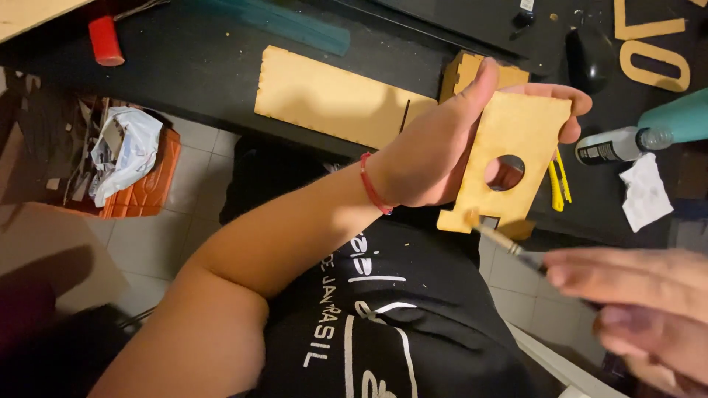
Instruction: The person applies glue to two wooden parts using a brush. They first coat a small rectangular piece with a circular cutout, then switch to a longer rectangular piece and apply glue across its surface. The person repeatedly dips the brush into a glue container to reload adhesive during the process.
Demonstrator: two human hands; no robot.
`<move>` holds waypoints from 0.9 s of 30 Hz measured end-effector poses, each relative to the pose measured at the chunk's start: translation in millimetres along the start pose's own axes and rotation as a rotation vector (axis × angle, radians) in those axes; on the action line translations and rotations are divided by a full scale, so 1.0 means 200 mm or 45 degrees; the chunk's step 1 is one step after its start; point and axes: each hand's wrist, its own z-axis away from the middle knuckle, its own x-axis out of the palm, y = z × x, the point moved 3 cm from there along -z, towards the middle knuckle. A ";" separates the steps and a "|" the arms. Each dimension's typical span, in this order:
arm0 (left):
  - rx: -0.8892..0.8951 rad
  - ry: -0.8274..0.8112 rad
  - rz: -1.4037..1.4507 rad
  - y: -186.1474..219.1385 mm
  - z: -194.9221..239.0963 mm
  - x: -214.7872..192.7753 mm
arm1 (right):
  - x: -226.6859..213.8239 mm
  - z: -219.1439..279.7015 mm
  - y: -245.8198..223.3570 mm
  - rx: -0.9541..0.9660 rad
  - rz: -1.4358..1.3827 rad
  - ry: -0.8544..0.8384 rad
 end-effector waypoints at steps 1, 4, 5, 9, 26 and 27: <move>0.004 0.004 -0.003 0.01 0.01 0.00 | -0.01 0.03 0.00 -0.005 -0.001 -0.003; -0.011 0.053 -0.007 0.02 0.01 0.00 | -0.03 0.20 0.13 0.125 0.161 0.055; -0.021 0.052 -0.006 0.01 0.00 0.00 | -0.02 0.34 0.31 0.742 -0.592 0.197; -0.055 0.116 -0.025 0.02 -0.01 0.02 | 0.01 0.17 0.15 0.487 -0.552 0.386; -0.087 0.053 0.102 -0.01 -0.02 0.01 | 0.12 0.26 0.18 -0.029 0.105 0.625; -0.079 0.074 0.095 -0.01 -0.01 0.01 | 0.13 0.30 0.23 0.111 0.235 0.730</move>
